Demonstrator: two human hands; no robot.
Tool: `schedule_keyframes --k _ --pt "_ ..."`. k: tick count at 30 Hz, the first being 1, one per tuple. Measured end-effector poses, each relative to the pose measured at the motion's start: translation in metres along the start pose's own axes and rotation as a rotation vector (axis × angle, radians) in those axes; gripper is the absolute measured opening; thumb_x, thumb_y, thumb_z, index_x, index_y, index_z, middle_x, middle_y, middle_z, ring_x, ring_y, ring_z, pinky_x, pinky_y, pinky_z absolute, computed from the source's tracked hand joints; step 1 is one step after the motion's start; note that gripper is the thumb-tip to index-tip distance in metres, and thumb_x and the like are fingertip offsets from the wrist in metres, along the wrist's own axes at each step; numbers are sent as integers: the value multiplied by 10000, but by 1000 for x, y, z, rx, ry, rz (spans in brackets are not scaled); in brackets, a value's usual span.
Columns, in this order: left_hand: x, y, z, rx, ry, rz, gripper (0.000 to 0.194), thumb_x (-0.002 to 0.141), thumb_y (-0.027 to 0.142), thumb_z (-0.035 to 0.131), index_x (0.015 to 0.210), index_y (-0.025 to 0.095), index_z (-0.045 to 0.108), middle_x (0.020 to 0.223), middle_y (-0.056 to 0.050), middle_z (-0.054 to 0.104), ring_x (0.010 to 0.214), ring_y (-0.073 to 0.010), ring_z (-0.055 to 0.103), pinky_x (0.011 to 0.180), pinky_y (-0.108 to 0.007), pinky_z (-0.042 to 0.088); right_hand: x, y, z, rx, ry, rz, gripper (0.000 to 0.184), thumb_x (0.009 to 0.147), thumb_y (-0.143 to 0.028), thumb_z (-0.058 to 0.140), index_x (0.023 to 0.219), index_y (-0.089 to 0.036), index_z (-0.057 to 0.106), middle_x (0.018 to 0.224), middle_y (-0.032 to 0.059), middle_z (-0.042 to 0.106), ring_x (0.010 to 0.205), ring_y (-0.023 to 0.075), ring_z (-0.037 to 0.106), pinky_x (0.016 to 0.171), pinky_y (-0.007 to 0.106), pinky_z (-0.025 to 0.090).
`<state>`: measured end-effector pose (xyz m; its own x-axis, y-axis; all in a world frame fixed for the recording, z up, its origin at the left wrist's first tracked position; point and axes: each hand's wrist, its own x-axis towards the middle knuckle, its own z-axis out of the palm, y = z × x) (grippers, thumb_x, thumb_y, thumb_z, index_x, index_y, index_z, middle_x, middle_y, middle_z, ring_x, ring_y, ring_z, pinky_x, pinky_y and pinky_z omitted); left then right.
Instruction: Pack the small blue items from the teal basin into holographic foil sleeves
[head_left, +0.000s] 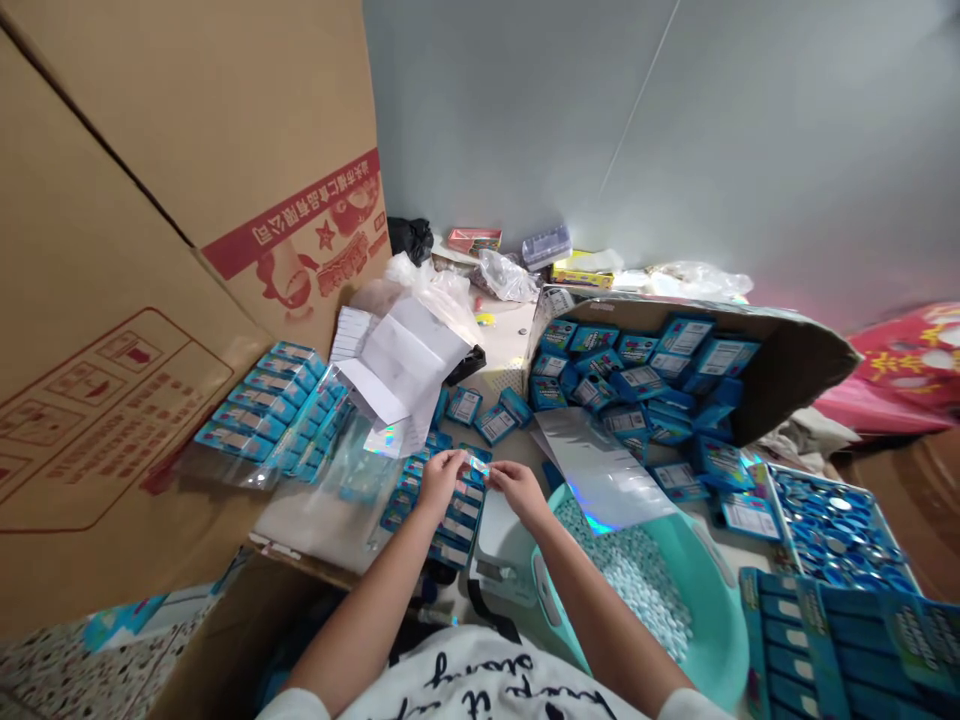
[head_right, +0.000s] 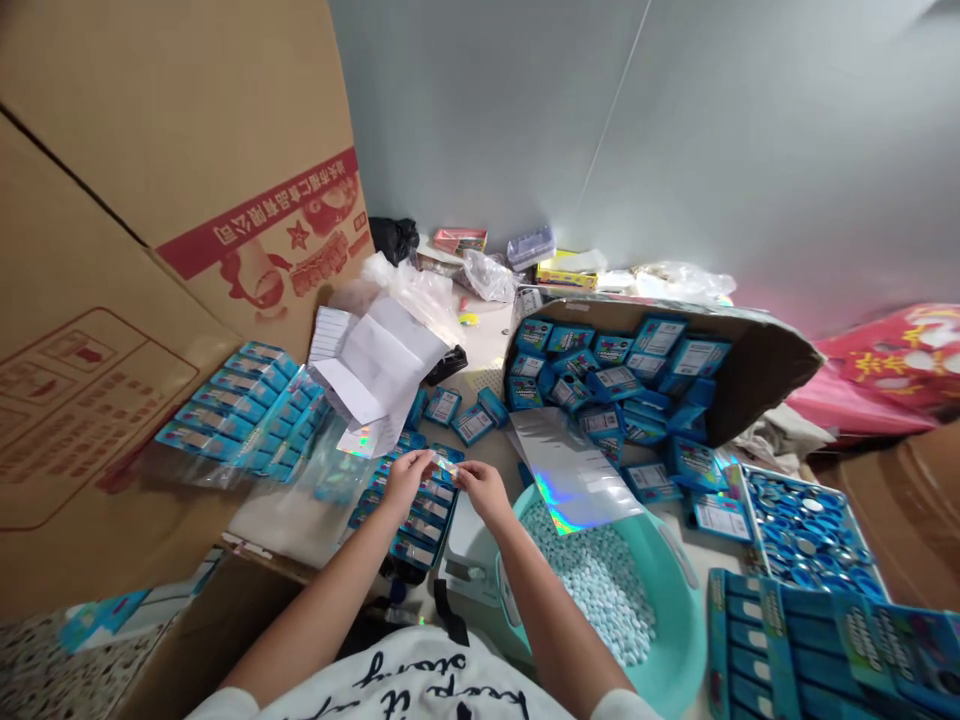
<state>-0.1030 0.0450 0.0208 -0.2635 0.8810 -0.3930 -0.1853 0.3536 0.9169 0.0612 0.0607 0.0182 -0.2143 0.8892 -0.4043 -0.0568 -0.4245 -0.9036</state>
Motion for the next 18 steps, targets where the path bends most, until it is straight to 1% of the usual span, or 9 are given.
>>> schedule_keyframes --k 3,6,9,12,15,18 --pt "-1 8 -6 -68 -52 -67 379 758 501 691 876 142 718 779 -79 742 766 -208 705 703 -297 531 -6 -10 -8 74 -99 59 380 646 -461 754 867 -152 763 769 75 738 732 212 666 779 348 518" --pt "-6 16 -12 -121 -89 -109 402 748 514 699 869 131 721 757 -88 744 766 -220 712 710 -308 533 -11 -15 -13 118 -153 89 425 644 -468 790 918 -144 765 821 87 754 773 213 686 831 359 525" --pt "-13 20 -14 -164 -105 -122 382 729 491 726 856 131 718 761 -91 744 772 -222 713 706 -306 534 -14 -16 -13 144 -147 92 454 615 -456 831 949 -158 760 811 71 759 777 213 699 867 372 526" --pt "-19 23 -14 -207 -95 -121 339 724 465 733 848 151 701 781 -78 741 765 -209 710 703 -307 544 -18 -19 -11 169 -118 87 505 613 -424 840 1047 -189 733 806 47 762 787 219 714 872 381 534" --pt "-28 31 -16 -237 -97 -116 332 738 465 710 877 164 689 835 -80 743 790 -206 712 755 -334 562 -28 -32 -11 196 -113 87 461 651 -366 810 1067 -188 722 849 54 766 814 225 725 859 365 542" --pt "-38 41 -19 -214 -128 -100 393 757 508 681 917 149 697 866 -102 745 841 -226 716 798 -360 568 -40 -49 -14 246 -161 88 403 693 -348 769 1044 -156 727 875 83 764 856 241 730 868 360 544"
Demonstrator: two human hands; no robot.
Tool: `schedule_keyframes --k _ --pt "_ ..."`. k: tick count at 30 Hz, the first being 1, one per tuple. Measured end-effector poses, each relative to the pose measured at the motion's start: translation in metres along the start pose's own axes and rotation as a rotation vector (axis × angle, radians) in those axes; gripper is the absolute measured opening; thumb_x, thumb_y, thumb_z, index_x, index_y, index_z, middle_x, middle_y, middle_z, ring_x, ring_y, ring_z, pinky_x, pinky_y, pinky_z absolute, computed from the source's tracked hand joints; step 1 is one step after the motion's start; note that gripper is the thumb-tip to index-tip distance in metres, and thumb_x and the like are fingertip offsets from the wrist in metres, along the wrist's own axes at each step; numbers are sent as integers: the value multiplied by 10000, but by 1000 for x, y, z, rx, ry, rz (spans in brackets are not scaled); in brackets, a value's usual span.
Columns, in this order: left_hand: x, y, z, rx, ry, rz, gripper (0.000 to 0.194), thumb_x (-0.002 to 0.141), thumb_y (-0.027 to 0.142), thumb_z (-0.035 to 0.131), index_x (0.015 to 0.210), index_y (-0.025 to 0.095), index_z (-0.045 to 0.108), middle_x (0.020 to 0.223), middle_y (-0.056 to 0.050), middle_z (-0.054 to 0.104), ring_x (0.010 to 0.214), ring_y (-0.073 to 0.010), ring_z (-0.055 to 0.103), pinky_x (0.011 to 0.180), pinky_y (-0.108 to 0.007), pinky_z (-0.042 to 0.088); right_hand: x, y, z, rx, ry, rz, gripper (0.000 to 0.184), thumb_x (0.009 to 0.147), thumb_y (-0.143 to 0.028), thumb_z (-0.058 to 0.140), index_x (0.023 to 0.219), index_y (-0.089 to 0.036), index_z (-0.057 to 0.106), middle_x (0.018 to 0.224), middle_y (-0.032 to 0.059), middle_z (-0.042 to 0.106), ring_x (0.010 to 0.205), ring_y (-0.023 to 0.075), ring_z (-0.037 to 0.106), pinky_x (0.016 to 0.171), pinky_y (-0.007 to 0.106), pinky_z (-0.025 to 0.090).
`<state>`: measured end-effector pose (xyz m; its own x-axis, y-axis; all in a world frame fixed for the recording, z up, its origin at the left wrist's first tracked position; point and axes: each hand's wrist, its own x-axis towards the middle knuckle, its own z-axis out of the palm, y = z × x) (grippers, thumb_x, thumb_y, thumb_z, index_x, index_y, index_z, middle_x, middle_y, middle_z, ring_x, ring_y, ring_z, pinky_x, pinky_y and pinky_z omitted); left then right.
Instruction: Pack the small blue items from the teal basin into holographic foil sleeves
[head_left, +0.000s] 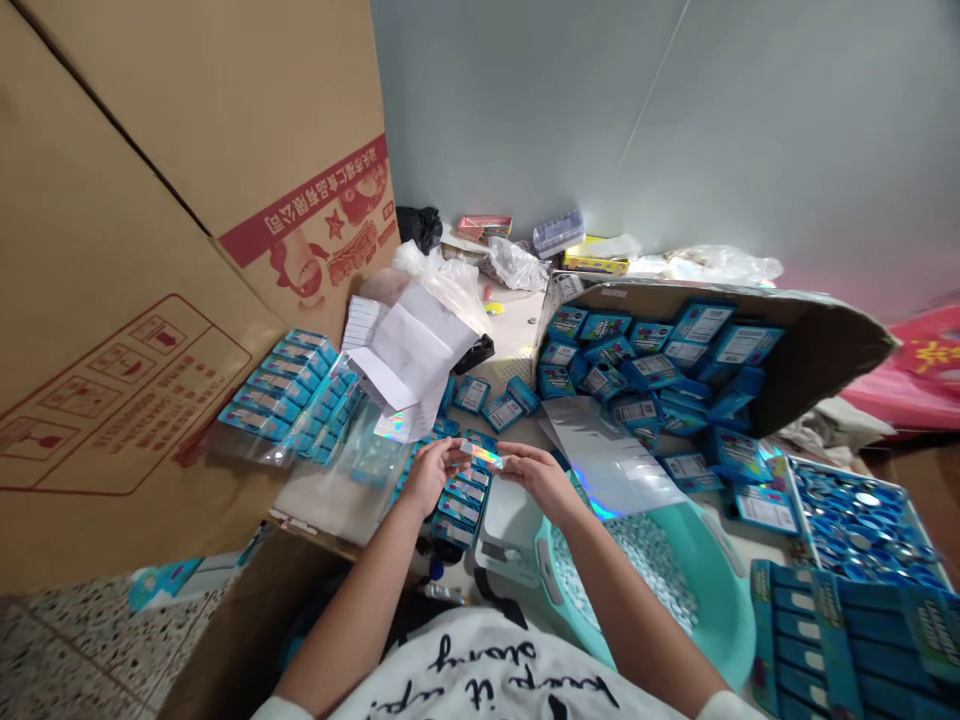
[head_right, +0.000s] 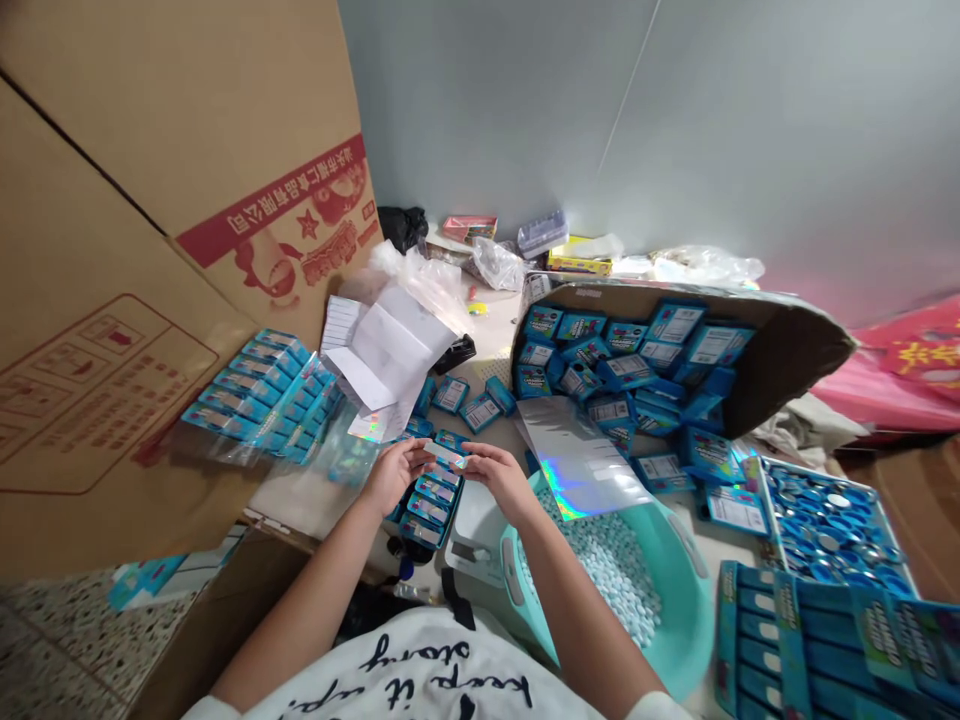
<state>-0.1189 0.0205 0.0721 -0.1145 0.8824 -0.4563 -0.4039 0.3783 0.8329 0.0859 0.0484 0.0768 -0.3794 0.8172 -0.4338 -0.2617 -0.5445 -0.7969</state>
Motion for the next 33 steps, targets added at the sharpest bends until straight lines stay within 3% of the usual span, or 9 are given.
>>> schedule_keyframes --k 5,10,15,20,26,29,31,33 --pt "0 -3 3 200 -9 52 412 678 463 794 914 134 713 825 -90 745 786 -212 707 748 -324 554 3 5 -7 -166 20 -95 522 732 -531 737 1070 -134 707 900 118 760 880 282 723 848 415 552" --pt "26 -31 8 493 91 163 252 718 392 762 786 152 728 718 -76 715 671 -194 653 661 -305 508 38 46 -23 -328 117 -161 441 653 -427 759 1004 -176 666 743 49 728 782 267 706 763 398 535" --pt "41 -48 7 750 199 289 88 750 261 710 697 193 726 812 -80 688 823 -218 624 833 -344 468 61 76 -30 -473 203 -215 250 637 -313 645 859 -215 585 627 -6 653 645 214 633 640 323 454" --pt "46 -55 3 907 240 335 88 775 239 683 714 200 733 901 -86 639 948 -235 590 942 -363 415 67 92 -33 -549 238 -257 163 627 -309 598 736 -231 506 628 -19 586 637 197 589 630 303 427" --pt "43 -55 9 1005 293 300 57 770 206 658 761 193 713 950 -96 640 975 -249 588 944 -376 414 68 100 -24 -560 287 -311 221 633 -439 578 711 -253 488 680 34 595 698 263 619 696 389 500" --pt "34 -53 12 999 361 299 232 725 187 668 956 204 683 1022 -97 655 1016 -254 592 945 -374 432 65 107 -18 -558 287 -340 286 632 -504 544 778 -258 544 748 93 653 765 343 661 764 498 528" --pt "24 -54 10 977 395 307 252 717 176 640 962 227 671 1035 -87 668 1019 -237 610 939 -352 456 67 113 -18 -545 324 -334 312 592 -530 561 783 -283 566 770 109 681 814 382 688 799 533 544" --pt "13 -58 3 853 413 251 303 729 208 606 1023 269 649 1084 -87 657 982 -220 631 921 -351 484 72 116 -21 -509 346 -308 293 537 -518 624 762 -332 594 766 105 690 814 403 705 723 531 568"
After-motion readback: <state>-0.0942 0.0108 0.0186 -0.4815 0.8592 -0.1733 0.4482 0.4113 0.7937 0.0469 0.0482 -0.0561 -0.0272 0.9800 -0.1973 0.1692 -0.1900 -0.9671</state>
